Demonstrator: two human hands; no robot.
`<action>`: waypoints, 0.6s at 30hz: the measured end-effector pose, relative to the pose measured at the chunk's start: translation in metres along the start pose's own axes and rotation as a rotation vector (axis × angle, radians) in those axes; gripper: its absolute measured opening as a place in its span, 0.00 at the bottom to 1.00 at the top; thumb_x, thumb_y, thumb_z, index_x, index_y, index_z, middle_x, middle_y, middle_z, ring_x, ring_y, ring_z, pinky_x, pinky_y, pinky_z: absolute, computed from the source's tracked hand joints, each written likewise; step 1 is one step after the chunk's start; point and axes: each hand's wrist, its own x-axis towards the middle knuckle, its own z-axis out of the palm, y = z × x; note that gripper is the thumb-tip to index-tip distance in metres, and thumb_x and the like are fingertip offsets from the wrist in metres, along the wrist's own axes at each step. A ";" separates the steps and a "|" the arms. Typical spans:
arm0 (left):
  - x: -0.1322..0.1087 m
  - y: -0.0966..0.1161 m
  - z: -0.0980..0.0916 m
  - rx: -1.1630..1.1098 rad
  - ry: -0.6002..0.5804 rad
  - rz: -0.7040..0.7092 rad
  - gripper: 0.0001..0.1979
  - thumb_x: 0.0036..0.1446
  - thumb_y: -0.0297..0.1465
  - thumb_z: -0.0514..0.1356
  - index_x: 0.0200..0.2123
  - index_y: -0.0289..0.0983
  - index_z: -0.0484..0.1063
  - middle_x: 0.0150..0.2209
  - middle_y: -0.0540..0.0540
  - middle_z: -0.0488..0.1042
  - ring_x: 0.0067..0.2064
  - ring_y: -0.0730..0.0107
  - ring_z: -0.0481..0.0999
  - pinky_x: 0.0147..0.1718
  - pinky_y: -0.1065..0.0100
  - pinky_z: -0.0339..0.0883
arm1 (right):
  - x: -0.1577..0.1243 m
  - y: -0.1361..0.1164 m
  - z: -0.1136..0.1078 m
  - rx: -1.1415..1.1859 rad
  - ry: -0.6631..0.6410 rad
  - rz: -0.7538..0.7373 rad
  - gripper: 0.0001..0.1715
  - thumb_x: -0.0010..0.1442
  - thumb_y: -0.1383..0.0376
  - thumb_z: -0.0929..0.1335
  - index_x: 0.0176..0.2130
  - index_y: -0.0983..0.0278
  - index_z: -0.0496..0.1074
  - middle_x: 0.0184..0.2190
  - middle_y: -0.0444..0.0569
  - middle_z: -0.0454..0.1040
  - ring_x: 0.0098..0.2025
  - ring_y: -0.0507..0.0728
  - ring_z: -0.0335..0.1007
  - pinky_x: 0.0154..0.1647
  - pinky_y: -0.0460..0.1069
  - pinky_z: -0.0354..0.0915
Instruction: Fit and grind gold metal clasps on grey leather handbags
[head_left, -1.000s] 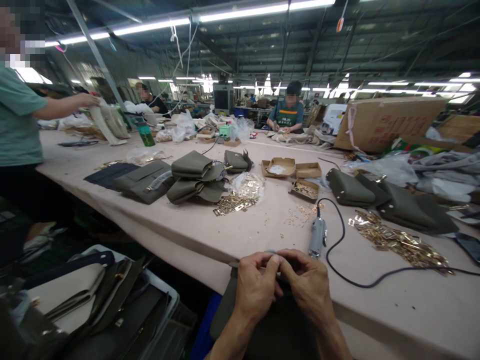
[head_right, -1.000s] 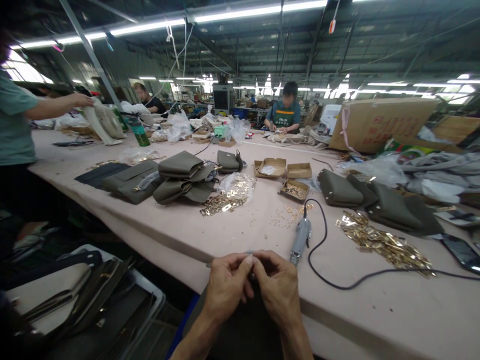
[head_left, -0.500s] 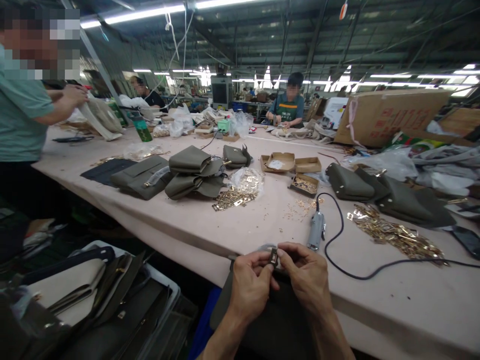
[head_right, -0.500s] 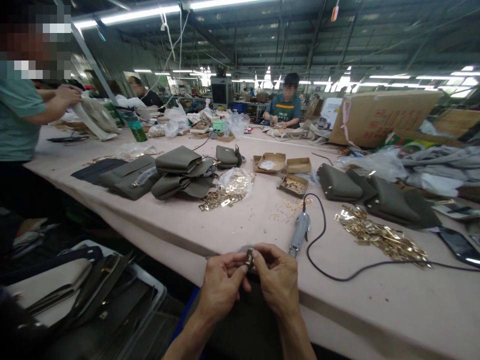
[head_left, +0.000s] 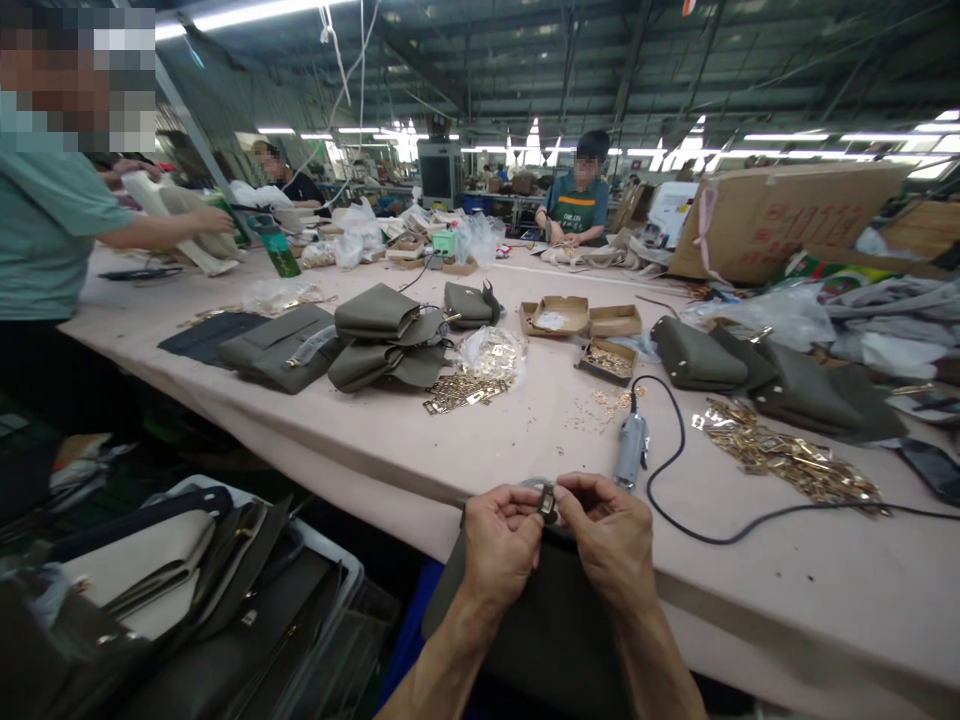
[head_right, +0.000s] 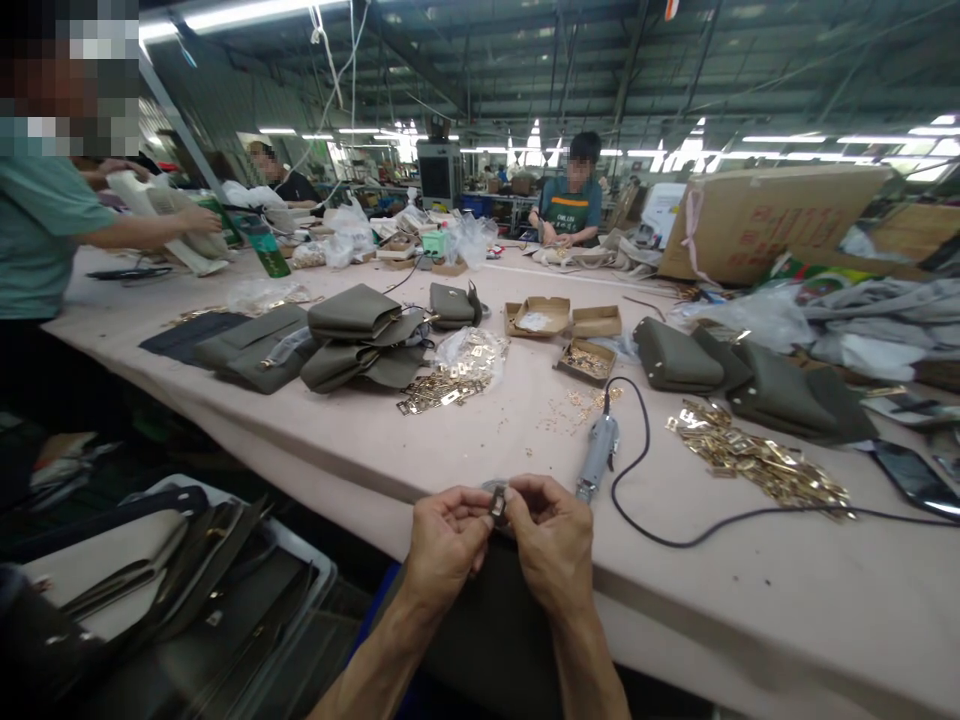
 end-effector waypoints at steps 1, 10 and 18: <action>0.000 0.000 0.000 -0.004 -0.001 -0.004 0.13 0.47 0.32 0.70 0.35 0.29 0.77 0.21 0.47 0.76 0.13 0.79 0.64 0.11 0.78 0.57 | 0.000 0.000 0.000 -0.009 0.001 -0.004 0.16 0.60 0.55 0.78 0.41 0.65 0.81 0.33 0.50 0.80 0.31 0.55 0.76 0.32 0.47 0.75; -0.001 0.006 0.005 0.088 0.039 0.128 0.09 0.53 0.28 0.69 0.37 0.29 0.79 0.33 0.38 0.83 0.33 0.64 0.83 0.35 0.72 0.77 | -0.001 -0.008 -0.002 -0.105 -0.028 -0.065 0.17 0.63 0.54 0.75 0.42 0.65 0.80 0.35 0.51 0.80 0.34 0.58 0.77 0.37 0.49 0.76; -0.001 0.000 -0.001 0.062 -0.051 0.039 0.19 0.48 0.35 0.77 0.39 0.29 0.80 0.30 0.42 0.81 0.17 0.78 0.69 0.13 0.79 0.57 | -0.001 -0.001 -0.003 -0.070 -0.036 -0.045 0.15 0.62 0.54 0.76 0.43 0.63 0.79 0.38 0.53 0.80 0.39 0.60 0.78 0.40 0.51 0.76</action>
